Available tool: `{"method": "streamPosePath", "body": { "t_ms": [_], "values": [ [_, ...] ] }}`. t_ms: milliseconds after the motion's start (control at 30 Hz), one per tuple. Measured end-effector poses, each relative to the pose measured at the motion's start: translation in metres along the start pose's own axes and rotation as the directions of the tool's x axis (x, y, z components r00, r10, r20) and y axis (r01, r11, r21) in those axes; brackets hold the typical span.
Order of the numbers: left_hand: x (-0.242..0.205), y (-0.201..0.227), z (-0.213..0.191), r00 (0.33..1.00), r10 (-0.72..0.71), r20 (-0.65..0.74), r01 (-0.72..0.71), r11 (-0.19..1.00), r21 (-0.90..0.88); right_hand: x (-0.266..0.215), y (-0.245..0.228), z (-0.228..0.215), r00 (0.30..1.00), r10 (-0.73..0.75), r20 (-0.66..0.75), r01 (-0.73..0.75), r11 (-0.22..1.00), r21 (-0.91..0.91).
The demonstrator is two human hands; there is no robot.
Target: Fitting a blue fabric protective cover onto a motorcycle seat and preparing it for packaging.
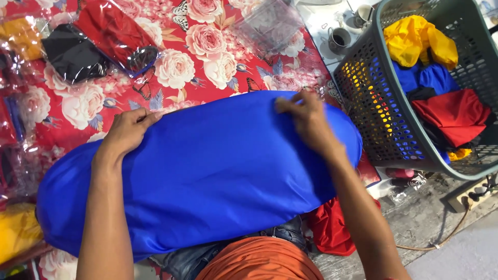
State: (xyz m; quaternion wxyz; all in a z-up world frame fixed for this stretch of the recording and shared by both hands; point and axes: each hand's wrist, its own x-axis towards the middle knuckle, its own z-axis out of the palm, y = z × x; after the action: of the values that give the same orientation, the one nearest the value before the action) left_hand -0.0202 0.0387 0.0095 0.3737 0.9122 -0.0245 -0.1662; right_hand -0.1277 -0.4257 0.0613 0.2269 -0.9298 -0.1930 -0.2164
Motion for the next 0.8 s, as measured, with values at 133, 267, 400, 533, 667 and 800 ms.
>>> {"method": "streamPosePath", "body": {
  "t_ms": [133, 267, 400, 533, 667, 800],
  "values": [
    [-0.01, 0.02, -0.002, 1.0, -0.027, -0.014, 0.028, 1.0, 0.006, -0.028, 0.123, -0.004, 0.907, 0.373, 0.195, -0.244, 0.844, -0.478],
    [-0.014, 0.036, -0.008, 0.999, -0.036, -0.019, 0.035, 0.999, -0.023, -0.005, 0.13, -0.034, 0.82, 0.534, 0.206, -0.279, 0.687, -0.671],
    [-0.013, 0.026, -0.005, 1.0, -0.016, -0.026, 0.015, 0.999, -0.028, 0.029, 0.093, 0.007, 0.951, 0.255, 0.176, -0.193, 0.931, -0.309],
    [-0.013, 0.029, -0.006, 1.0, -0.004, -0.015, 0.004, 1.0, -0.018, 0.03, 0.069, -0.013, 0.814, 0.387, 0.432, -0.297, 0.918, -0.263],
    [-0.022, 0.038, -0.008, 1.0, -0.027, -0.009, 0.026, 0.999, -0.033, -0.016, 0.125, -0.043, 0.693, 0.587, 0.418, -0.538, 0.807, -0.242],
    [-0.013, 0.024, -0.002, 1.0, -0.025, -0.005, 0.025, 0.999, -0.023, -0.062, 0.16, -0.05, 0.643, 0.679, 0.354, -0.684, 0.717, -0.131]
  ]
}}
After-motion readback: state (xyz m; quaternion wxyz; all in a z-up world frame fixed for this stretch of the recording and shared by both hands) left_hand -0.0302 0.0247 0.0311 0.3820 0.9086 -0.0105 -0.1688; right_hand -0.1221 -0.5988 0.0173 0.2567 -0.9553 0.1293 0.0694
